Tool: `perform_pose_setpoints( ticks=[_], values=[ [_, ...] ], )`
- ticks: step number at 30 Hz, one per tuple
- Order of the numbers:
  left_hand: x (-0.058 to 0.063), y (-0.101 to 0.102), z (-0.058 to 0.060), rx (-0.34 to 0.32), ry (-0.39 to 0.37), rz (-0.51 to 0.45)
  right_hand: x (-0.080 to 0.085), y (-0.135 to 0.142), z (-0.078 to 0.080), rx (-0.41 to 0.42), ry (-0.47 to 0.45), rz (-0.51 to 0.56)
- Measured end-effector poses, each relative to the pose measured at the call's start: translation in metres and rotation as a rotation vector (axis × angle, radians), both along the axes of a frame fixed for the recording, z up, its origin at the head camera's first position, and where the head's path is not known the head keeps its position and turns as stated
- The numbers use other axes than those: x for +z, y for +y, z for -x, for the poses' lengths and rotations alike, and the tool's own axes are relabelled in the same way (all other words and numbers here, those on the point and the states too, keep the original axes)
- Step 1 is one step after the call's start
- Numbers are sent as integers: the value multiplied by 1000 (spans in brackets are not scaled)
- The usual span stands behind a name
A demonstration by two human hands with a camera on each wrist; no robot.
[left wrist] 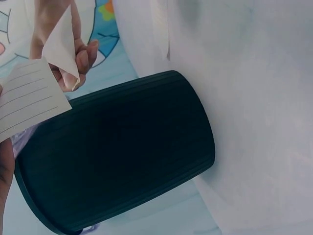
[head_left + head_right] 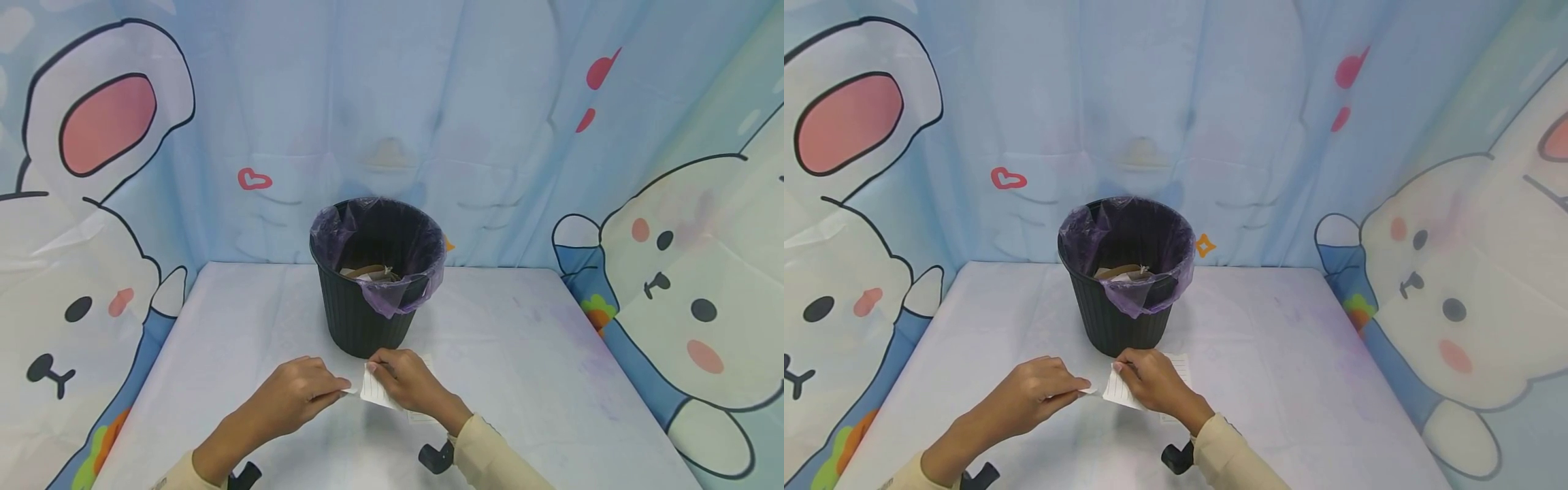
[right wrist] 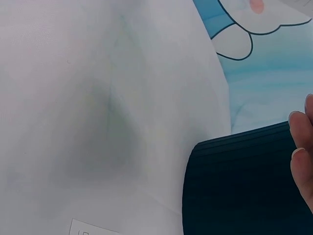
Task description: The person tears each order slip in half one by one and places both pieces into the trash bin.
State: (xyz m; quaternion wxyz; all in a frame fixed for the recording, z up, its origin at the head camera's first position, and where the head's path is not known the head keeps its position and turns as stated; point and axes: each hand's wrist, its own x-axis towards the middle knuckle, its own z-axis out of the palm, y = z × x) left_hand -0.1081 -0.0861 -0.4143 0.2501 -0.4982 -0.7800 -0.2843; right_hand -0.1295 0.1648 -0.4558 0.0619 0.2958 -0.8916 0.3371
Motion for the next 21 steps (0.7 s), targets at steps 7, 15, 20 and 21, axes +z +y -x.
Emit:
perform_pose_setpoints(
  ticks=[7,15,20,21],
  values=[
    [0,0,0,6,6,-10,-4,2,2,-15,-12,-6],
    [1,0,1,0,-6,-24,-3,2,1,-23,-36,-7],
    [0,0,1,8,-12,-18,-2,2,-1,-16,-20,-8],
    [0,0,1,8,-9,-18,-2,2,-1,-12,-14,-8]
  ],
)
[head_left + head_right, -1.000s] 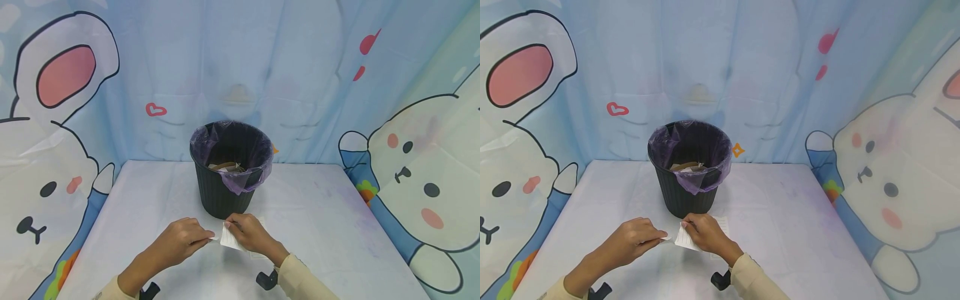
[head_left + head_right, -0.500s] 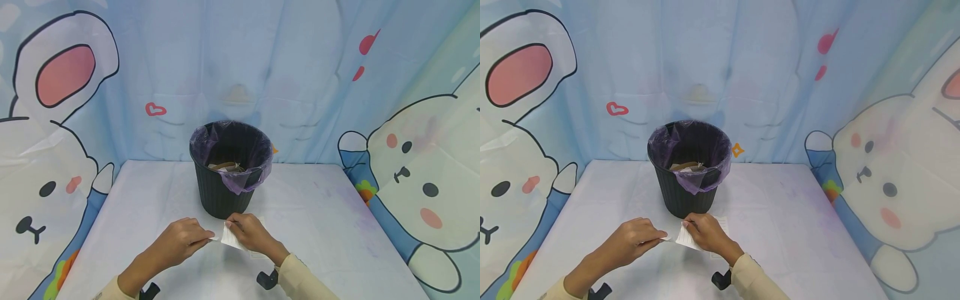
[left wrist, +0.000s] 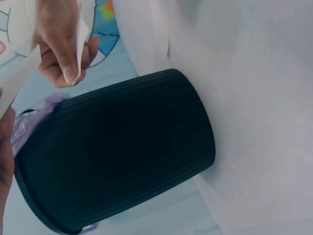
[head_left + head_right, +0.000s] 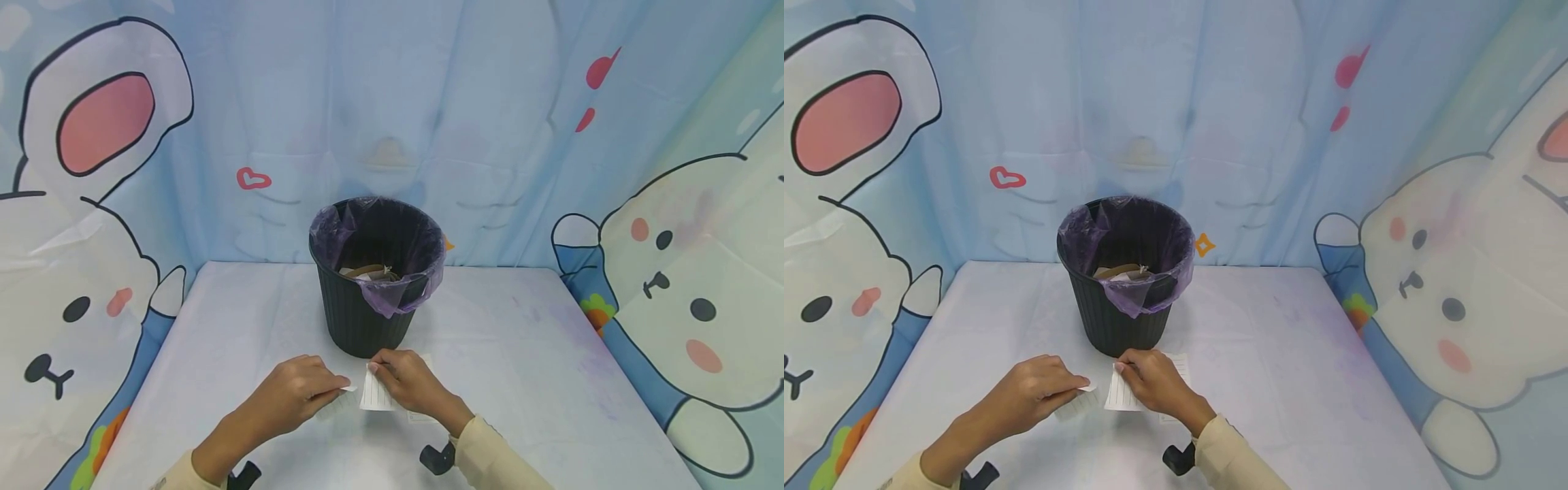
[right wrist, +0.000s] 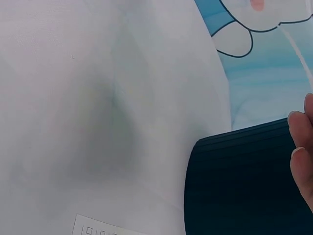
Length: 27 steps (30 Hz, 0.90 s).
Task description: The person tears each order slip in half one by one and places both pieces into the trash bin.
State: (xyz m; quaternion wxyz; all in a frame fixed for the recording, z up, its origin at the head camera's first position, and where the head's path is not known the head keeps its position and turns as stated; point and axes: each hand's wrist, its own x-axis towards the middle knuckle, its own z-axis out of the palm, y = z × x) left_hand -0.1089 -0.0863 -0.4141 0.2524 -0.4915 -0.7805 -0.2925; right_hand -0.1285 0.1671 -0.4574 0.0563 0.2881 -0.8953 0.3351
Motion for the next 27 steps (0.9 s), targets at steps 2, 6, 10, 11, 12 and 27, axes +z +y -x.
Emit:
perform_pose_setpoints(
  ticks=[2,6,10,11,12,27],
  values=[
    [2,0,1,-5,14,-4,2,1,-1,6,18,-2],
    [12,0,6,-17,45,-30,15,3,-3,26,77,8],
    [28,-4,15,-15,80,-62,36,6,-2,64,166,9],
    [33,-5,18,-12,89,-72,43,6,-2,74,190,6],
    [38,-6,21,-8,98,-83,50,7,-1,85,214,5],
    [106,9,74,222,-209,-420,166,27,53,-2,307,128]
  ],
)
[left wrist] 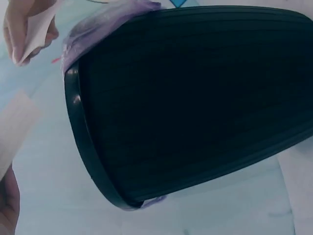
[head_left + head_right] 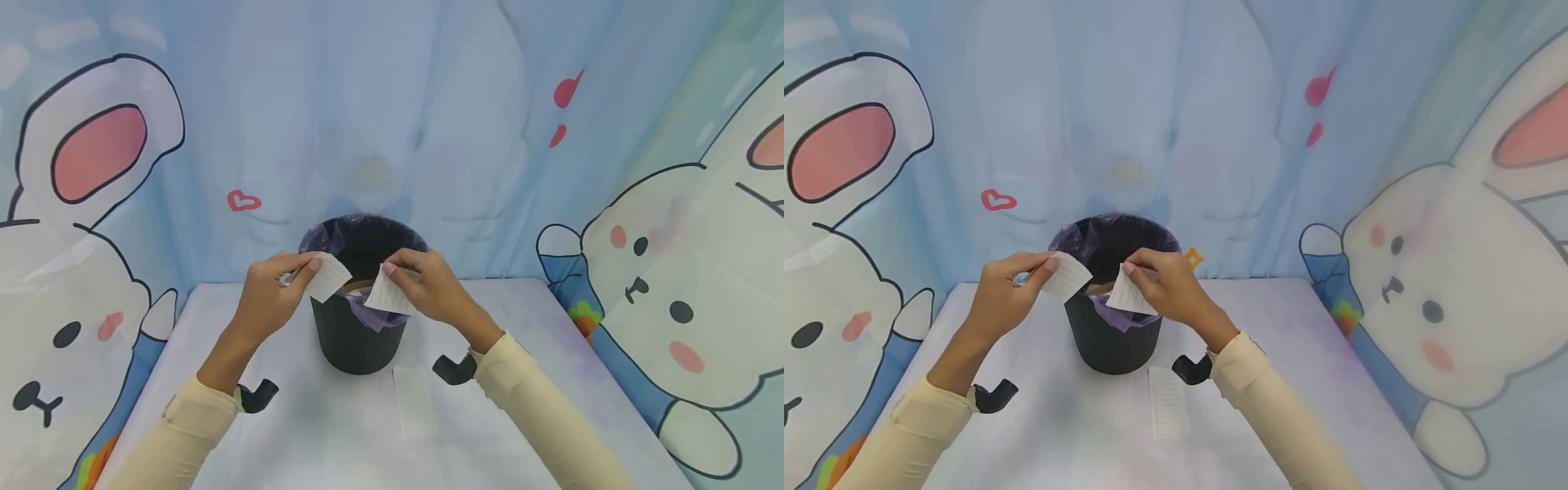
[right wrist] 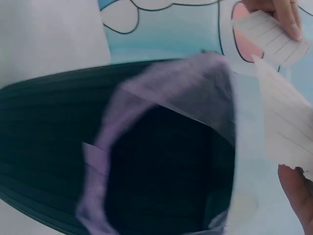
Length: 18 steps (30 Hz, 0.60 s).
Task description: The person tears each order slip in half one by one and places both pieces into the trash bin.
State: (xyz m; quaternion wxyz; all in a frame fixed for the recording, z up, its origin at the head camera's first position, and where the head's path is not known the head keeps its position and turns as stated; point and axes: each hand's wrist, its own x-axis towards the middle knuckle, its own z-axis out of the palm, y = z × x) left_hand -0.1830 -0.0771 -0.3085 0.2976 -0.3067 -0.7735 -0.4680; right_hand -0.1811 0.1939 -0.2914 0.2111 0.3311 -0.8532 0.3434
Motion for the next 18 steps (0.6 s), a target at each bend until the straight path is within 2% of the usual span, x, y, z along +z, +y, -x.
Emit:
perform_pose_setpoints(
  ticks=[4,9,13,18],
  values=[
    [1,9,14,22,-62,-45,9,-3,16,-45,-23,41],
    [-5,15,28,33,-95,-59,6,-7,34,-91,-67,91],
    [-9,18,35,35,-106,-54,2,-8,44,-122,-72,112],
    [-10,20,39,34,-118,-20,-2,-5,51,-142,-104,69]
  ],
)
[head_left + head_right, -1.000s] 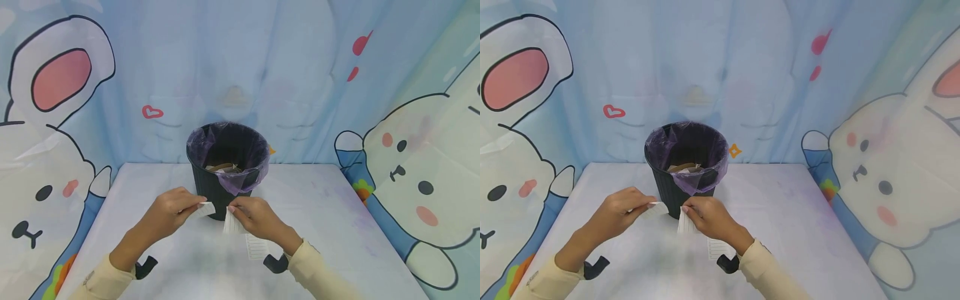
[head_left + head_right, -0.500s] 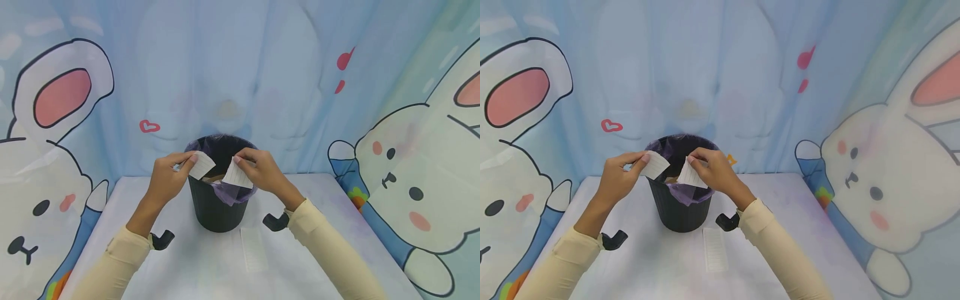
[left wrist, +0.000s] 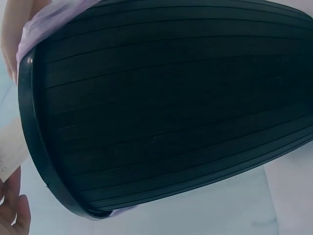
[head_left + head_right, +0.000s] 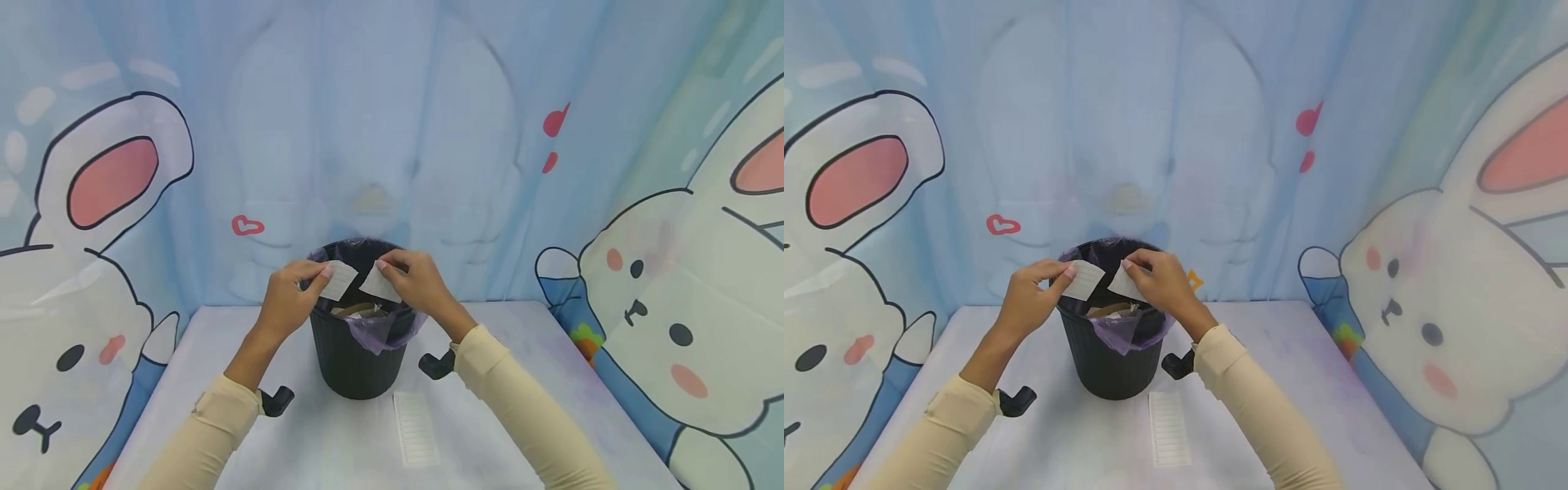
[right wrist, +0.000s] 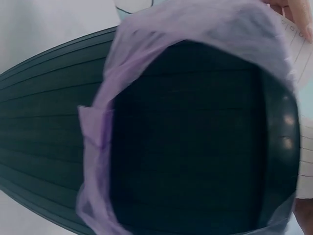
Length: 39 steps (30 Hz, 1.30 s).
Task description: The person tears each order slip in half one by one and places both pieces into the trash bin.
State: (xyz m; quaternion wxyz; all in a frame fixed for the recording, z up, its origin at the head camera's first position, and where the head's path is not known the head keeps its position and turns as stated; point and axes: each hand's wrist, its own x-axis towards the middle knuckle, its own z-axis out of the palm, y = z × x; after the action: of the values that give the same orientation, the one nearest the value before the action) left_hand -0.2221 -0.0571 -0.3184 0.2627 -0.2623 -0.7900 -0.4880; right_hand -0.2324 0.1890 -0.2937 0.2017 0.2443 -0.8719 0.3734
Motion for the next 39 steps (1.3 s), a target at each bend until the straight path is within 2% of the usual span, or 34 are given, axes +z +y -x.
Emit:
perform_pose_setpoints(
  ticks=[4,11,19,23,31,35,39],
  values=[
    [-3,1,0,-15,-7,18,-6,2,-1,4,-14,-34],
    [-7,1,0,-40,-8,67,-11,7,-6,70,58,-73],
    [-6,2,-6,-39,-1,137,-13,12,-11,140,61,-144],
    [-5,-1,-10,-31,18,161,-12,15,-12,159,93,-189],
    [-7,-14,-23,-12,44,223,-12,21,-13,138,255,-296],
    [-9,-19,-30,-3,55,253,-11,23,-16,114,231,-291],
    [-14,-25,-40,-18,105,282,-14,28,-26,77,164,-270]
  ],
)
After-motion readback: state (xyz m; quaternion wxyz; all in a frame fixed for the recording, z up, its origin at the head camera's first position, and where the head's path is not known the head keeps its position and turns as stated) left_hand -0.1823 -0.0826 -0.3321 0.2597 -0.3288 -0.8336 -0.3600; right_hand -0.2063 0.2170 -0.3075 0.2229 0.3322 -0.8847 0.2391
